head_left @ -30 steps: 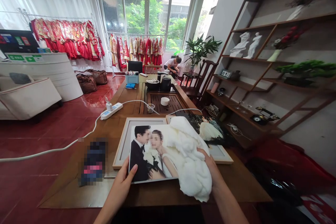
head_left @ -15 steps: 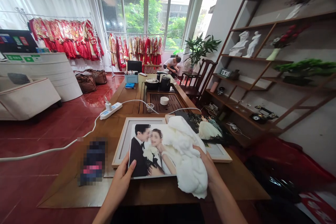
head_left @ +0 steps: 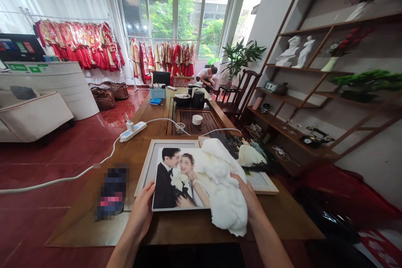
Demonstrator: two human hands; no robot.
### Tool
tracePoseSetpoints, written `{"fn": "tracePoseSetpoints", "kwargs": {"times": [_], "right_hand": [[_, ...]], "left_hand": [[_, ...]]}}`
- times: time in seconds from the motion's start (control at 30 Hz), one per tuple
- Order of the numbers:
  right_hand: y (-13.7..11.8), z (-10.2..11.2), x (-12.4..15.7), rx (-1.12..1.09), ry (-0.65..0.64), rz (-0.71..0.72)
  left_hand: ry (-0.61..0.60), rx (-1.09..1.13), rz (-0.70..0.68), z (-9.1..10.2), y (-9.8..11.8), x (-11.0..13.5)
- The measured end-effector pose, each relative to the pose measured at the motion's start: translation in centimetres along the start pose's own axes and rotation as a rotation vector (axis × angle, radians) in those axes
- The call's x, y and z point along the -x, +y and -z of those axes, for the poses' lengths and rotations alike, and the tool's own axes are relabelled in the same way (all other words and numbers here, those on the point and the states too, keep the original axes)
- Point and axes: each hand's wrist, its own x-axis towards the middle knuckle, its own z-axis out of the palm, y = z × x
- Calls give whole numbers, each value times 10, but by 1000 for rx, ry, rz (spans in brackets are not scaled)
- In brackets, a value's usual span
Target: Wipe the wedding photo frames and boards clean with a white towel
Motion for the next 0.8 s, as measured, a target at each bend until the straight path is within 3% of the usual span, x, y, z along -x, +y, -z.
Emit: {"fn": "tracePoseSetpoints", "kwargs": {"times": [0.23, 0.43, 0.6, 0.8], "right_hand": [[1, 3, 4, -17, 15, 15], [-1, 8, 15, -98, 114, 105], [-7, 27, 22, -114, 144, 321], [-14, 39, 29, 47, 156, 552]], "left_hand": [[-86, 44, -18, 5, -3, 0], [-116, 15, -48, 11, -10, -1], [-70, -50, -64, 11, -7, -3], [1, -171, -37, 5, 6, -3]]}}
